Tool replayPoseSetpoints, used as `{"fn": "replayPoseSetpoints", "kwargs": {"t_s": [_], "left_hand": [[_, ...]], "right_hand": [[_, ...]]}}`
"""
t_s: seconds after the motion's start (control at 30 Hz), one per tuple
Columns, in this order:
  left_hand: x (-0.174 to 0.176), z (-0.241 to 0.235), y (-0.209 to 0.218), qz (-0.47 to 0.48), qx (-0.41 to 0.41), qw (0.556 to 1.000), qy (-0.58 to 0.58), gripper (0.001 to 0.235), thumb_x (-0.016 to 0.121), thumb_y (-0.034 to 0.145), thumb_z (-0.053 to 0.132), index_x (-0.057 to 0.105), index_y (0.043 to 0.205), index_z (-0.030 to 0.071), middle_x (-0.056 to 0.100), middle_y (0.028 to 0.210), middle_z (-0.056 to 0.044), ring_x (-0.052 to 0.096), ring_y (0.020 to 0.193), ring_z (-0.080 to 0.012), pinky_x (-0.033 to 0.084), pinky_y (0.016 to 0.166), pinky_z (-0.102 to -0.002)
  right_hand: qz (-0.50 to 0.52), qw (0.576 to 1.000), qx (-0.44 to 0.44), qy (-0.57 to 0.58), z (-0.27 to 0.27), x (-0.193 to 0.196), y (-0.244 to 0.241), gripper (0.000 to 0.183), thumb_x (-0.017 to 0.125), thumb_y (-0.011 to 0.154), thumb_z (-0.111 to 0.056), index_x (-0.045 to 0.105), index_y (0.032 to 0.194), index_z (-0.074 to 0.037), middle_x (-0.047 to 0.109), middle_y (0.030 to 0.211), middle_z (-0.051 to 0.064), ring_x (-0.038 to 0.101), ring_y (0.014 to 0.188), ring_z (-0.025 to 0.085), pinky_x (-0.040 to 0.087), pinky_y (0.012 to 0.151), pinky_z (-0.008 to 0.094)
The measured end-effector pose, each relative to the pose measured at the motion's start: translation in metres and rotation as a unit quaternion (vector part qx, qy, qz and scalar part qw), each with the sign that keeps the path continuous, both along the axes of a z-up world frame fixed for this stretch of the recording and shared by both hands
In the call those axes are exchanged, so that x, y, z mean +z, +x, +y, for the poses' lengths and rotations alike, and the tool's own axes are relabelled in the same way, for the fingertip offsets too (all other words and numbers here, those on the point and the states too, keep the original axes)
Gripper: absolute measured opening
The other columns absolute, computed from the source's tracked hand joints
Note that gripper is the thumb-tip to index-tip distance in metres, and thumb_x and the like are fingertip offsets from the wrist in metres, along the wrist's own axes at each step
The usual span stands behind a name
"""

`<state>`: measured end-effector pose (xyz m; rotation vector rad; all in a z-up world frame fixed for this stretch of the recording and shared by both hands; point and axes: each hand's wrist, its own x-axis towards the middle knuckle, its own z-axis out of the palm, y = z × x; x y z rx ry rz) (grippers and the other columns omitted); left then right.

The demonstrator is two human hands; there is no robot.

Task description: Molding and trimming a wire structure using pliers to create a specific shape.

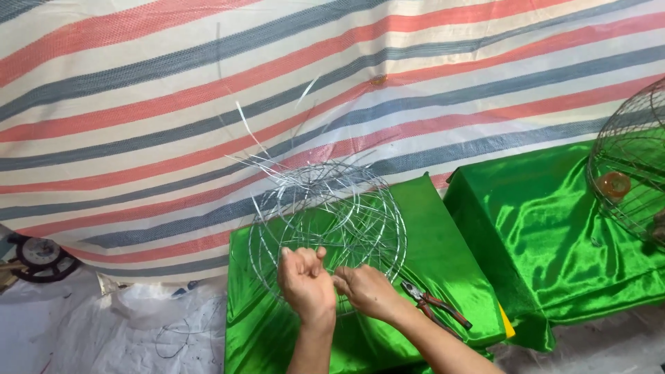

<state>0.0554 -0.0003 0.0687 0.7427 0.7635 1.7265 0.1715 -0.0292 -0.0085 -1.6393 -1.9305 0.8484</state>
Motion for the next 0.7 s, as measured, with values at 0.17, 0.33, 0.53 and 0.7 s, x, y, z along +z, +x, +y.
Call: {"fn": "replayPoseSetpoints", "kwargs": {"t_s": [0.17,0.33,0.53,0.7], "left_hand": [[-0.012,0.014,-0.021,0.035,-0.162,0.982,0.085,0.045,0.038,0.109,0.030,0.041,0.066,0.017,0.038,0.060,0.000,0.038,0.058,-0.0190,0.047,0.079,-0.041],[-0.021,0.010,-0.018,0.047,-0.195,0.974,0.104,0.043,0.045,0.106,0.033,0.042,0.065,0.018,0.040,0.060,0.001,0.040,0.059,-0.0180,0.044,0.084,-0.042],[-0.018,0.012,0.004,0.038,-0.128,0.986,0.100,0.044,0.043,0.107,0.032,0.038,0.065,0.019,0.037,0.060,0.003,0.038,0.059,-0.0166,0.046,0.090,-0.042],[0.003,0.030,-0.013,0.114,-0.168,0.971,0.129,0.033,0.048,0.106,0.026,0.057,0.077,0.013,0.054,0.073,-0.001,0.051,0.069,-0.0171,0.053,0.086,-0.041]], "right_hand": [[-0.035,0.993,0.047,0.099,-0.006,0.027,-0.005,0.037,0.056,0.106,-0.034,0.051,0.129,-0.005,0.062,0.062,0.002,0.058,0.046,0.020,0.052,0.039,0.032],[-0.194,0.978,0.008,0.072,0.009,-0.018,-0.026,0.044,0.032,0.110,-0.055,0.048,0.109,-0.014,0.045,0.056,-0.005,0.037,0.038,0.013,0.035,0.034,0.029],[-0.178,0.970,-0.015,0.165,0.020,-0.062,-0.024,0.038,0.043,0.102,-0.023,0.041,0.064,-0.020,0.036,0.047,-0.009,0.030,0.037,0.009,0.028,0.034,0.028],[-0.126,0.972,-0.041,0.196,0.013,-0.045,-0.022,0.060,0.031,0.107,-0.065,0.042,0.066,-0.023,0.033,0.047,-0.009,0.032,0.036,0.010,0.030,0.034,0.027]]}}
